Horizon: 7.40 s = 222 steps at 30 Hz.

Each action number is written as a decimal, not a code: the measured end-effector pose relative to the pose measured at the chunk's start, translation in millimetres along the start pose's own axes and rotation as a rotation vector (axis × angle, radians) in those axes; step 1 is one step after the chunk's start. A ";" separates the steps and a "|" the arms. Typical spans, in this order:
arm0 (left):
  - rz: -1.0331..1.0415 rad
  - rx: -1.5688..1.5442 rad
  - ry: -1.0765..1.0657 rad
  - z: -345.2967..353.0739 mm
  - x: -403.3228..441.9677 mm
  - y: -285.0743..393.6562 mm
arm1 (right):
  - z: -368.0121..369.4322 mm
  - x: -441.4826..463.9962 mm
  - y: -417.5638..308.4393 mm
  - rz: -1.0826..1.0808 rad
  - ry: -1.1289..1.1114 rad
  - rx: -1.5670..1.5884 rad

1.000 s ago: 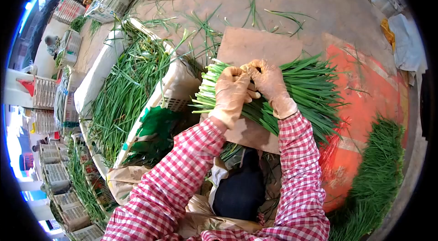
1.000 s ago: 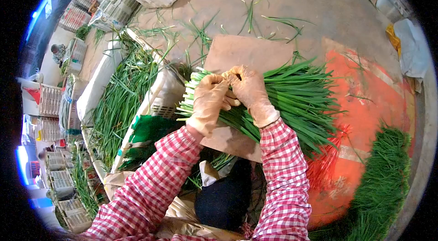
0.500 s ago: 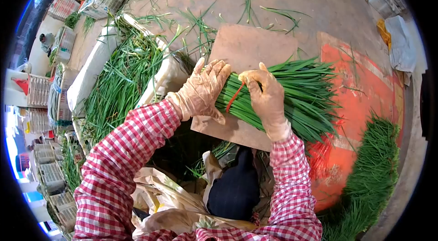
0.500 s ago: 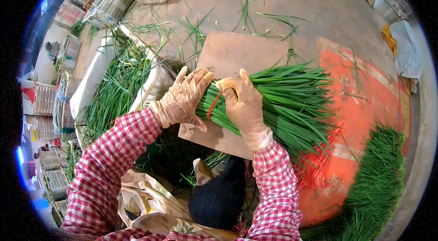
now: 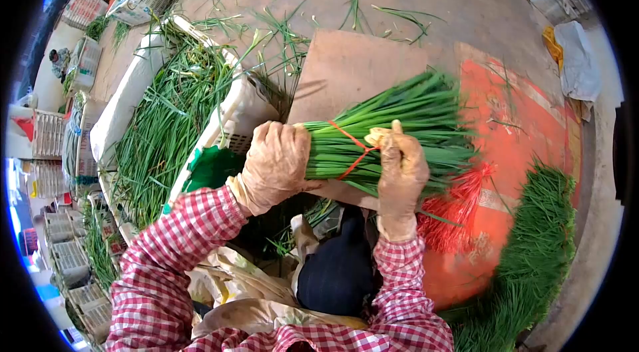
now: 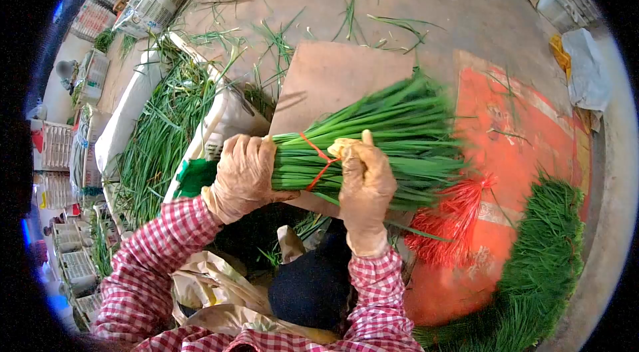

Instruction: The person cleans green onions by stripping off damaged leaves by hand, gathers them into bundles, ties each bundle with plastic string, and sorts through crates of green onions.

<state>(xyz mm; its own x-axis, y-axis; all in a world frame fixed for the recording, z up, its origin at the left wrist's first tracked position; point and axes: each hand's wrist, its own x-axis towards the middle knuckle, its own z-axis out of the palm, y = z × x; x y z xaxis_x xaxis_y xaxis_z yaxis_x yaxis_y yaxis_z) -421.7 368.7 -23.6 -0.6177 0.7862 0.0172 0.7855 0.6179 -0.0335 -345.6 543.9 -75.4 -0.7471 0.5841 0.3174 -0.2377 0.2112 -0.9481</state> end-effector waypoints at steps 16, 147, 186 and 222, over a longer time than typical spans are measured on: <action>0.167 -0.644 -0.033 12.2 0.2 11.1 | 17.1 -19.7 -3.9 -0.371 0.110 -0.575; -0.411 -1.419 0.960 59.7 101.8 -2.3 | 12.6 20.9 76.0 0.070 -0.388 -0.004; -0.374 -1.028 -0.002 29.3 63.4 8.4 | 43.5 45.3 4.5 0.309 -0.479 -0.466; -0.253 -0.446 -0.381 23.6 75.0 5.5 | -3.1 -98.5 42.6 -0.217 -0.283 -0.462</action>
<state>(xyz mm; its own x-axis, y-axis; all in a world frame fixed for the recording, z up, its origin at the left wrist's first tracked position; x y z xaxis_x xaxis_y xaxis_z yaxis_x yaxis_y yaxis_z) -464.6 430.8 -46.1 -0.6917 0.6083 -0.3893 0.5025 0.7925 0.3455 -280.2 497.7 -146.9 -0.8633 0.2708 0.4258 -0.1558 0.6596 -0.7353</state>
